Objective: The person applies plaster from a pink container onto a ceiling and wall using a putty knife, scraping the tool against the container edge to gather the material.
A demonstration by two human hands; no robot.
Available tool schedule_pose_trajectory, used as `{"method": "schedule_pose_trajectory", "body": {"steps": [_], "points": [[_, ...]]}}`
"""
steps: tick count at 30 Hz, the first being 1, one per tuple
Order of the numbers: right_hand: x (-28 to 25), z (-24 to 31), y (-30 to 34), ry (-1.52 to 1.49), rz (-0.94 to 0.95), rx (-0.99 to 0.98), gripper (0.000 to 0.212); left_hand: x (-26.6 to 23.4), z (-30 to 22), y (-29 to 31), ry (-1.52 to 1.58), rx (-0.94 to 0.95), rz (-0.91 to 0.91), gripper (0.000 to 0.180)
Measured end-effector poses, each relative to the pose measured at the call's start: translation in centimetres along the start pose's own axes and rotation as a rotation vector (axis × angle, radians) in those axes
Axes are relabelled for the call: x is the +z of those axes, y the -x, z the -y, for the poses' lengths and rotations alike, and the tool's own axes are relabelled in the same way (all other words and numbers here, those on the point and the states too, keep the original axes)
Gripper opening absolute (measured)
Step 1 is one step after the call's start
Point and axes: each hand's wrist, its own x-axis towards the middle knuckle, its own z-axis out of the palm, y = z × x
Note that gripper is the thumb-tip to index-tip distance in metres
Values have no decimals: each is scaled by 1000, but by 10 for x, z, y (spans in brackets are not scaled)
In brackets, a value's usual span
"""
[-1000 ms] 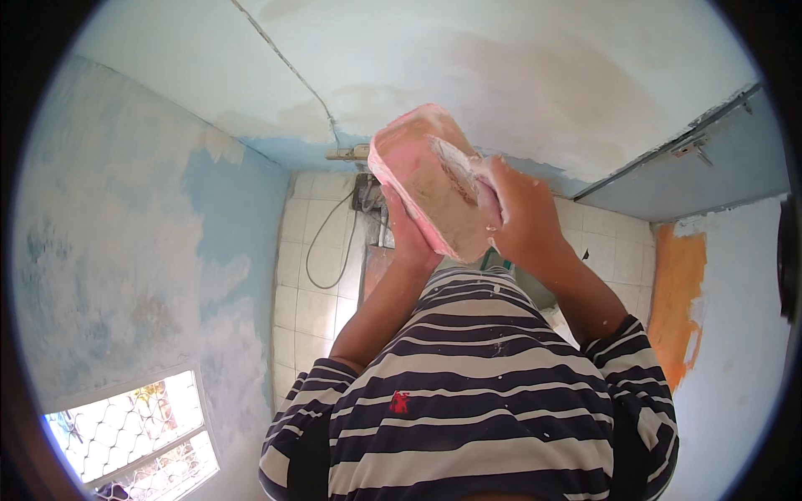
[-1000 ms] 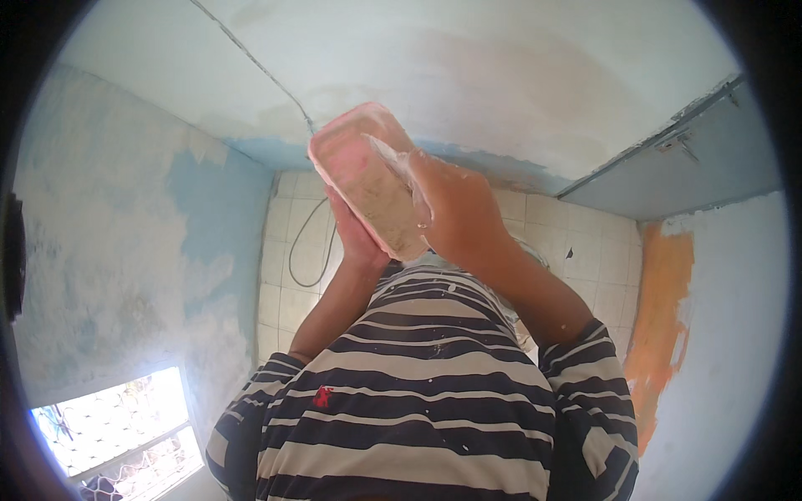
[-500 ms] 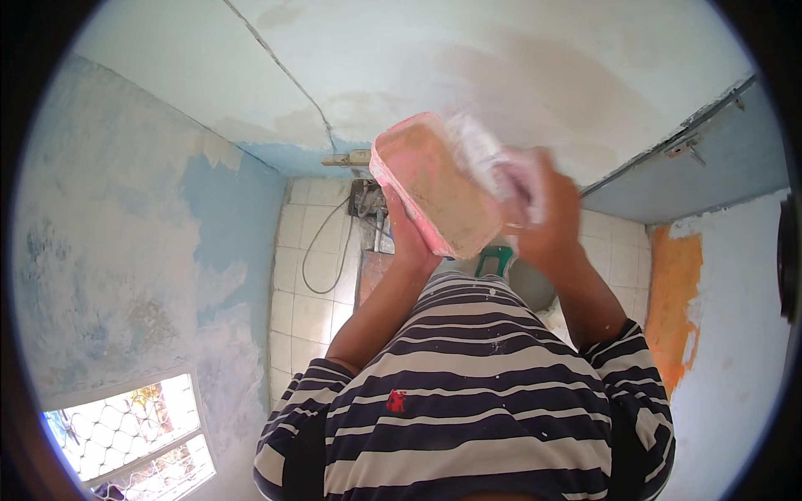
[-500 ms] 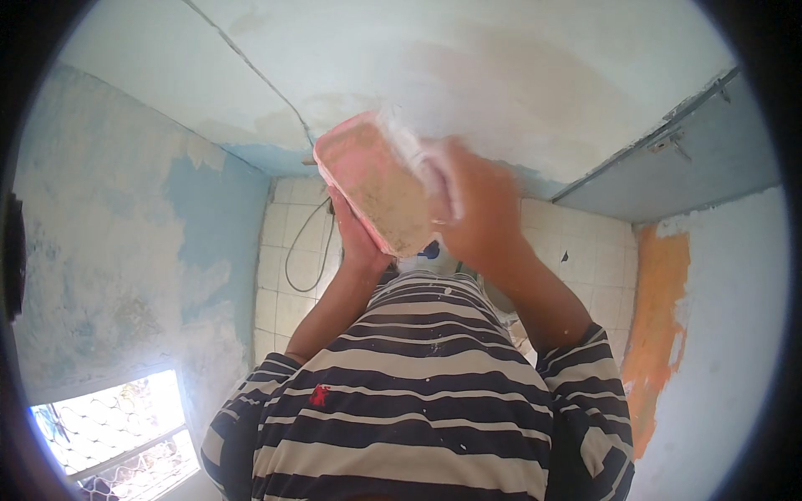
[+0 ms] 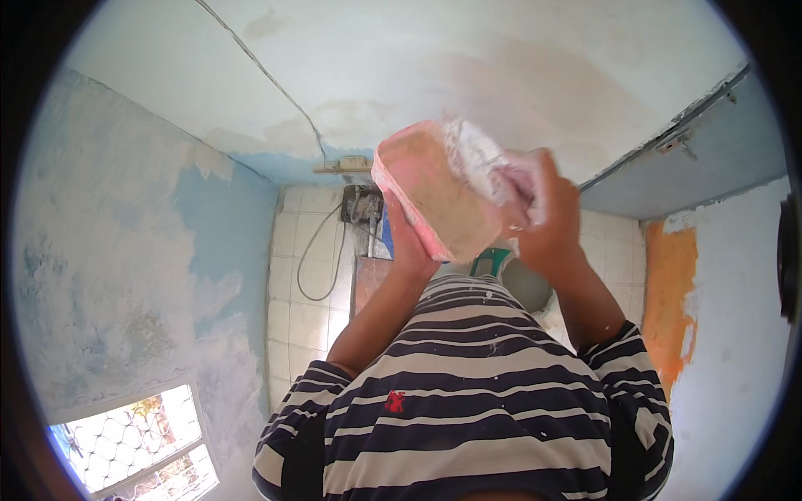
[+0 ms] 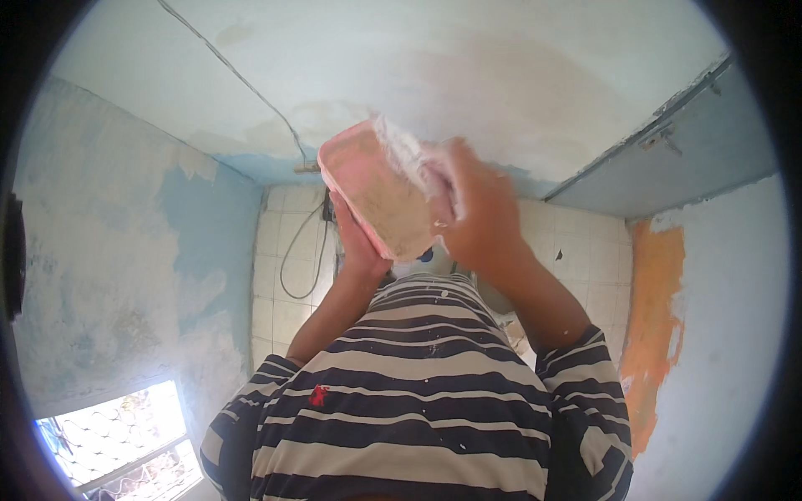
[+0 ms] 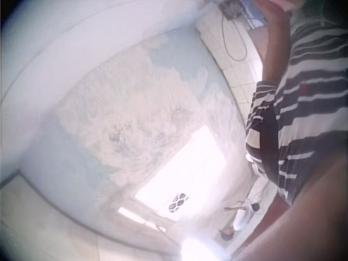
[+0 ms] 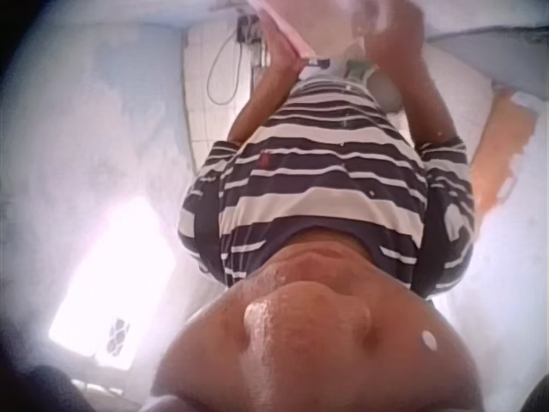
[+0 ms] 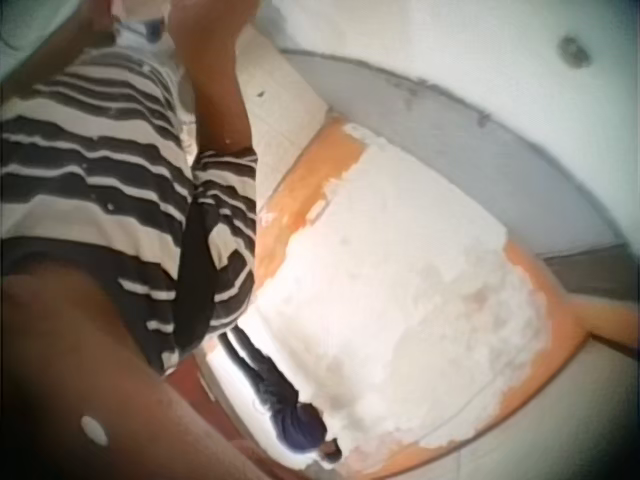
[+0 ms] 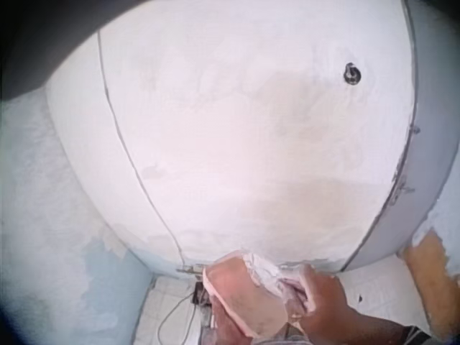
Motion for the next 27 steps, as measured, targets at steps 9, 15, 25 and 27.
{"method": "schedule_pose_trajectory", "body": {"steps": [9,15,25,27], "points": [[3,4,0,-77,-57,85,24,-13,4,-9,35,12,23,71],[18,-17,1,117,183,84,28,-12,2,-4,26,15,51,71],[17,-9,2,53,153,110,20,-21,-5,6,39,1,18,71],[11,-3,4,-32,34,154,18,-19,-4,7,30,6,9,71]]}}
